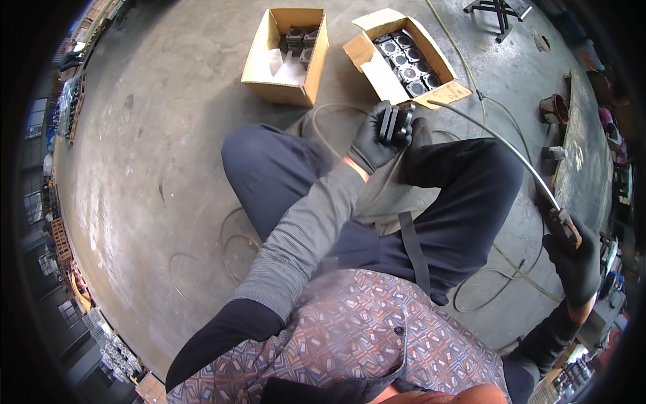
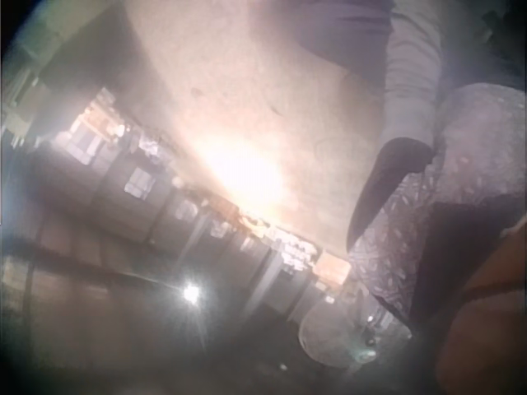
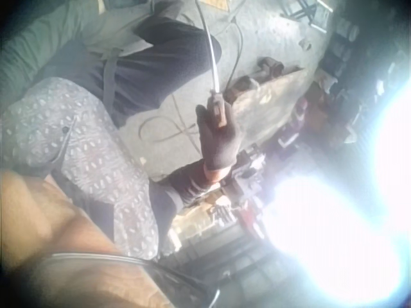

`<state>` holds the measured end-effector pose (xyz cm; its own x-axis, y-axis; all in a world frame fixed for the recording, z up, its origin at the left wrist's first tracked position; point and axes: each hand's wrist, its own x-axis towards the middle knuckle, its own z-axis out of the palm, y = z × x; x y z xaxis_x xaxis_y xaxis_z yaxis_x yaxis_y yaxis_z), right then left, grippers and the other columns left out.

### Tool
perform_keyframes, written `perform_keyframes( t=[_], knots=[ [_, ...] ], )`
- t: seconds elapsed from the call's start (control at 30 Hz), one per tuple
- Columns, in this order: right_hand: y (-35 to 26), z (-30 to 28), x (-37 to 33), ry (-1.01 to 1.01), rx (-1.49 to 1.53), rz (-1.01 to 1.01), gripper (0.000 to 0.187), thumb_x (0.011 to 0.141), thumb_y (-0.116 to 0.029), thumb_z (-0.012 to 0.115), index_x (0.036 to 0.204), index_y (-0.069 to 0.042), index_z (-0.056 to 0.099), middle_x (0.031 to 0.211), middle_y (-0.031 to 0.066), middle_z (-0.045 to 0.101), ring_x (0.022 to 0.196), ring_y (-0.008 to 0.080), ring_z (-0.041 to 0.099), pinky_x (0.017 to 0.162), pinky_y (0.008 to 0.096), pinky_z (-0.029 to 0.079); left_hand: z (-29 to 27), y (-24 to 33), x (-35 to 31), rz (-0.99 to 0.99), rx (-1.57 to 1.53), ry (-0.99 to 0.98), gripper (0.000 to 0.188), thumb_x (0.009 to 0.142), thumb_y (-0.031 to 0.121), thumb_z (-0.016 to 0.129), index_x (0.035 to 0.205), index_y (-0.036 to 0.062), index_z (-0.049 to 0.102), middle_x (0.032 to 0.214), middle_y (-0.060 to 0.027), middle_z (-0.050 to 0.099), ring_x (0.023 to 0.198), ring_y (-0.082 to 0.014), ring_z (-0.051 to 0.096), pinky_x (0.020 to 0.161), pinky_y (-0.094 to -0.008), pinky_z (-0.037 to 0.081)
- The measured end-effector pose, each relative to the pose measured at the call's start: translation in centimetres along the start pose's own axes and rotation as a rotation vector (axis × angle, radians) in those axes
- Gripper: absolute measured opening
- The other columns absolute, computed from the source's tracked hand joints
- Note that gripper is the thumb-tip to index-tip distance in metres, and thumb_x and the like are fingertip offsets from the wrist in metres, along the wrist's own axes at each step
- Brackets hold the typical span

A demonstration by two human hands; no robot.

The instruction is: The person sits on the floor and uses a handheld air nozzle to blow air onto metal parts, likely cylinder heads, transferring them between two cardboard boxes. The person handles the parts one at a time, directing the air stream at various surfaces before placing them in the second box.

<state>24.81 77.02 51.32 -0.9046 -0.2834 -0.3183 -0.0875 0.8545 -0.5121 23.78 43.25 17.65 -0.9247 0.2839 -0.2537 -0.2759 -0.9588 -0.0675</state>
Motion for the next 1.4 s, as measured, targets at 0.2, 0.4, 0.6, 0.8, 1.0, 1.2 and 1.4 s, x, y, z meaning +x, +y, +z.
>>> perform_keyframes(
  t=[0.2,0.4,0.6,0.8,1.0,1.2,1.4],
  knots=[
    [-1.6,0.0,-1.3,0.001,-0.071,-0.073,0.034,0.076,0.002,0.08,0.109,-0.002,0.07,0.086,0.0127,0.071,0.072,0.0218,0.066,0.073,0.0333,0.052,-0.2,0.8,-0.2,-0.043,-0.074,-0.15,0.041,0.104,0.043,0.055,0.106,0.0037,0.068,0.094,-0.0123,0.073,0.093,-0.0311,0.072,0.082,-0.0447,0.062],
    [-1.1,0.0,-1.2,0.062,-0.01,-0.109,0.039,0.08,0.002,0.079,0.117,-0.003,0.07,0.101,0.0118,0.073,0.085,0.023,0.068,0.079,0.0301,0.052,0.4,0.9,-0.7,-0.003,-0.078,-0.086,0.041,0.104,0.046,0.058,0.107,0.0067,0.07,0.101,-0.0129,0.071,0.093,-0.026,0.07,0.073,-0.0363,0.061],
    [-0.5,0.7,-1.1,-0.139,0.012,-0.04,0.031,0.079,0.002,0.077,0.109,0.001,0.068,0.081,0.0052,0.063,0.075,0.0083,0.057,0.07,0.0274,0.048,0.3,1.1,-1.3,-0.1,-0.197,-0.188,0.046,0.106,0.042,0.052,0.115,-0.0001,0.068,0.112,-0.0208,0.071,0.099,-0.0341,0.071,0.068,-0.0374,0.062],
    [0.8,0.6,-1.1,-0.163,0.122,0.122,0.033,0.079,0.002,0.077,0.111,0.0,0.068,0.084,0.0019,0.063,0.074,0.0062,0.056,0.065,0.0266,0.047,0.3,1.0,-1.1,-0.054,-0.083,-0.178,0.045,0.106,0.045,0.05,0.118,0.0049,0.067,0.117,-0.0189,0.069,0.086,-0.0232,0.072,0.048,-0.0238,0.047],
    [1.5,3.2,1.6,0.074,0.511,0.069,0.051,0.09,0.005,0.068,0.14,-0.004,0.063,0.113,0.0062,0.073,0.076,0.008,0.064,0.065,0.0223,0.053,2.1,-0.5,-1.9,-0.29,-0.111,-0.351,0.039,0.105,0.041,0.054,0.122,0.0078,0.065,0.117,-0.0132,0.064,0.079,-0.0167,0.064,0.051,-0.0265,0.043],
    [-1.5,11.8,9.5,-0.085,0.431,-0.48,0.061,0.074,0.005,0.081,0.133,-0.006,0.065,0.116,0.0106,0.072,0.101,0.0187,0.07,0.092,0.0328,0.057,3.6,-5.5,-4.1,-0.346,-0.059,-0.336,0.041,0.105,0.038,0.055,0.13,0.0057,0.061,0.121,-0.0175,0.066,0.095,-0.0241,0.068,0.07,-0.0333,0.053],
    [-2.4,13.4,8.9,-0.156,0.363,-0.487,0.051,0.077,0.004,0.082,0.125,-0.004,0.068,0.106,0.0076,0.074,0.096,0.0143,0.07,0.086,0.0333,0.058,3.9,-7.7,-7.9,-0.014,0.834,-0.219,0.048,0.107,0.039,0.05,0.137,0.0027,0.057,0.122,-0.0229,0.066,0.108,-0.0323,0.069,0.087,-0.0383,0.06]
  ],
)
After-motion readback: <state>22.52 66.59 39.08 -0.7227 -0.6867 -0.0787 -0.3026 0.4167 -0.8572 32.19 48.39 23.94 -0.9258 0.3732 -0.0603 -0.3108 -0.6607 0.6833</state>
